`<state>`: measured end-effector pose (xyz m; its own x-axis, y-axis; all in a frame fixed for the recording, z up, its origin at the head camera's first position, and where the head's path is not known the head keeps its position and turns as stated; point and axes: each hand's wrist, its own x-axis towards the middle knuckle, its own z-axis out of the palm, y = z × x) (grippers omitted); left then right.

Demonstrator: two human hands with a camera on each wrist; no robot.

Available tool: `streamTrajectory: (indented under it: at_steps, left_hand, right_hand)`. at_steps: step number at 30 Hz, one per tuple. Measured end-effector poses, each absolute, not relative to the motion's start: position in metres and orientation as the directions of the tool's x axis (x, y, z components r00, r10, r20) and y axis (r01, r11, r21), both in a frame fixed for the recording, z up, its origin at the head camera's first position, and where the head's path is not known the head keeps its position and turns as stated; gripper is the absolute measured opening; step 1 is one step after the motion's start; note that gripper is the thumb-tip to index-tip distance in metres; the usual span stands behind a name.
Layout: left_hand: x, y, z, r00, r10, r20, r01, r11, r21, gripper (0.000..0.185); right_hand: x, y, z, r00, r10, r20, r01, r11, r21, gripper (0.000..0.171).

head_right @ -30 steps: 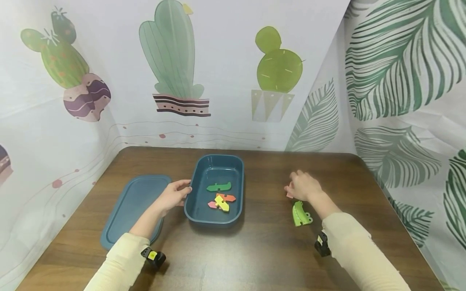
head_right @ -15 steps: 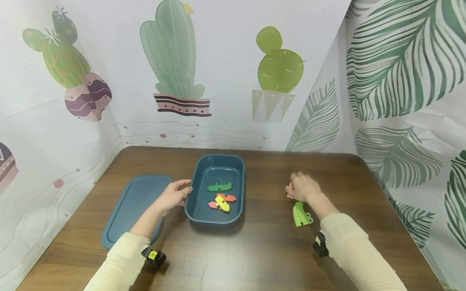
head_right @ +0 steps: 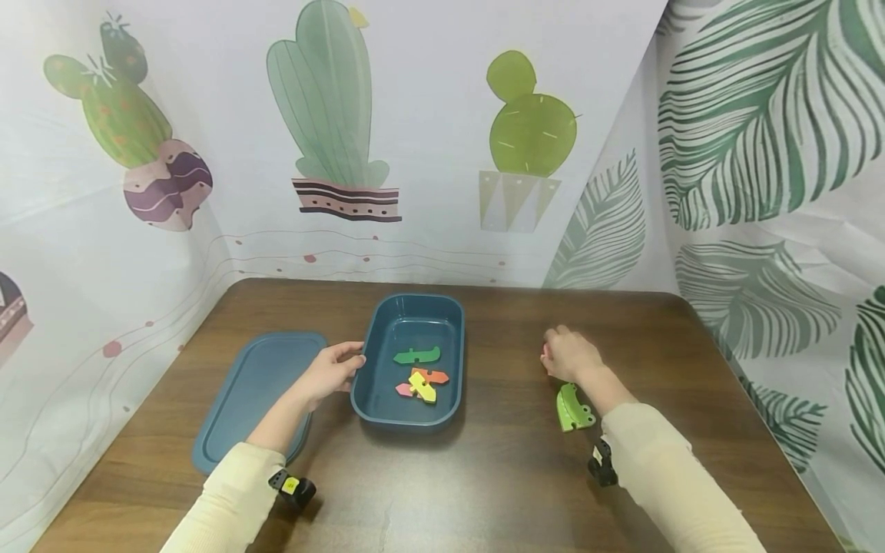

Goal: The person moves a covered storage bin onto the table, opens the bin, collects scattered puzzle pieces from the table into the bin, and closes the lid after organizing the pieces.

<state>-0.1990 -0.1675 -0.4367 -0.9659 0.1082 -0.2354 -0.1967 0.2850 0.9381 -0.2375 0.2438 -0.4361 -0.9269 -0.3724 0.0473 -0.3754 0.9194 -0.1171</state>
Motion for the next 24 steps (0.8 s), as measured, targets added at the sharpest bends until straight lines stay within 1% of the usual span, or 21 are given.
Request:
streamTrajectory:
  at_steps: [8,15,21,24]
  left_hand:
    - [-0.1995,-0.1677,-0.4363,-0.965,0.11,-0.239,-0.2,0.284,0.938,0.042]
    - [-0.1998,-0.1685,-0.4364,-0.964,0.114,-0.239,-0.199,0.282,0.939,0.042]
    - [-0.1995,-0.1684,-0.4361,-0.964,0.115,-0.241,-0.201,0.278,0.939,0.042]
    - [-0.1997,-0.1683,-0.4365,-0.964,0.117,-0.24,-0.201,0.276,0.94,0.042]
  right_hand:
    - [-0.2376,0.2431,-0.4382,-0.903,-0.416,0.111,-0.427,0.899,-0.104,0.033]
    - [-0.2361,0.2417,-0.4342,-0.925,-0.373,0.069,-0.378,0.918,-0.117,0.035]
    - [-0.2368,0.2419,-0.4368,-0.939,-0.341,0.037,-0.343,0.929,-0.138,0.021]
    - [-0.2372,0.2424,-0.4384,-0.94,-0.339,0.041,-0.341,0.929,-0.146,0.019]
